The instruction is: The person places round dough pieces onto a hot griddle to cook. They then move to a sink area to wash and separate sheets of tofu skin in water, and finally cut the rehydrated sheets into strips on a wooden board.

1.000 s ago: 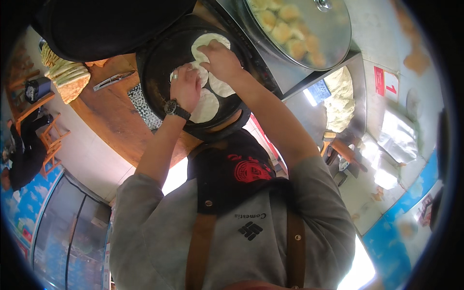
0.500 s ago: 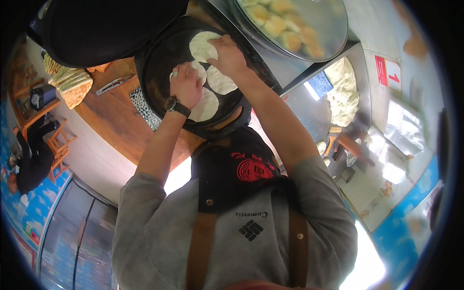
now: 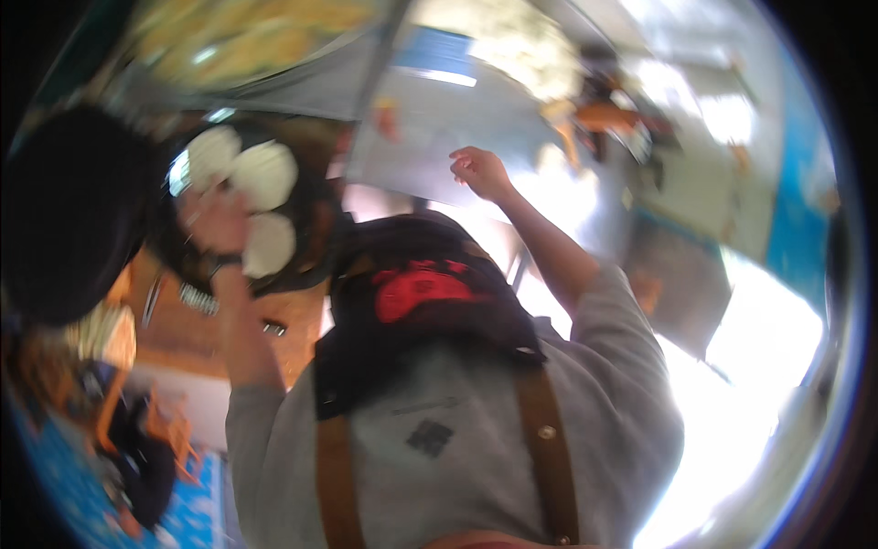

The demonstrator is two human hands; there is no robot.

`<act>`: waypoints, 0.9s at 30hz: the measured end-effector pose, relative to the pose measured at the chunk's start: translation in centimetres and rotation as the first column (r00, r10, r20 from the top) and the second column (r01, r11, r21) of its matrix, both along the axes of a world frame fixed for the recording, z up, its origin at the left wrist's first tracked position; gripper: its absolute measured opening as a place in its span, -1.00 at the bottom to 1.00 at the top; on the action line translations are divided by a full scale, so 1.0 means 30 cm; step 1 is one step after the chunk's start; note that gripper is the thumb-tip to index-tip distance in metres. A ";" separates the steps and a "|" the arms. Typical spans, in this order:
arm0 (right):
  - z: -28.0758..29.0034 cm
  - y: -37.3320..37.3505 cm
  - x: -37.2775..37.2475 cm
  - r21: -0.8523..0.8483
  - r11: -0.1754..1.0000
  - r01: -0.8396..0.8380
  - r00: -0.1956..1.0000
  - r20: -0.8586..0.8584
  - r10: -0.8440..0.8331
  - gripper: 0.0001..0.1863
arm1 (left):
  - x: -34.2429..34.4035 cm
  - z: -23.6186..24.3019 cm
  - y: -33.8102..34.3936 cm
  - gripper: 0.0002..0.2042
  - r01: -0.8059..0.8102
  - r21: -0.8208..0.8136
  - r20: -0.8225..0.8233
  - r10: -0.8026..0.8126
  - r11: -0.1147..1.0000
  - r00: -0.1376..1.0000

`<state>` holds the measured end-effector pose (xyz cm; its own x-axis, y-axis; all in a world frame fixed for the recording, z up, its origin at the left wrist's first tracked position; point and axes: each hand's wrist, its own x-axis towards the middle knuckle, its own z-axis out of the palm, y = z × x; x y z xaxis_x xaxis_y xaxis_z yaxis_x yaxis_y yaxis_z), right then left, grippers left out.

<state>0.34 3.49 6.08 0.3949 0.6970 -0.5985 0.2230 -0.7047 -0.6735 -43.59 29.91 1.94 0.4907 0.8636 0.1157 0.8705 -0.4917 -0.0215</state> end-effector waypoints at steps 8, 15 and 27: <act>-0.133 -0.578 0.677 0.146 0.563 0.813 0.582 -0.224 -0.782 -0.73 | 0.390 0.275 -0.226 -0.46 0.146 0.052 0.339 -0.155 0.988 0.928; -0.266 -0.591 0.676 0.034 0.669 0.742 0.593 -0.499 -0.633 -0.71 | 1.107 0.292 -0.748 -0.51 0.507 -0.296 0.489 -0.327 0.810 0.809; -0.321 -0.439 0.840 0.096 0.838 0.538 0.732 -0.546 -0.407 -0.75 | 1.764 0.002 -1.355 -0.18 0.753 -0.394 0.295 -0.703 0.527 0.647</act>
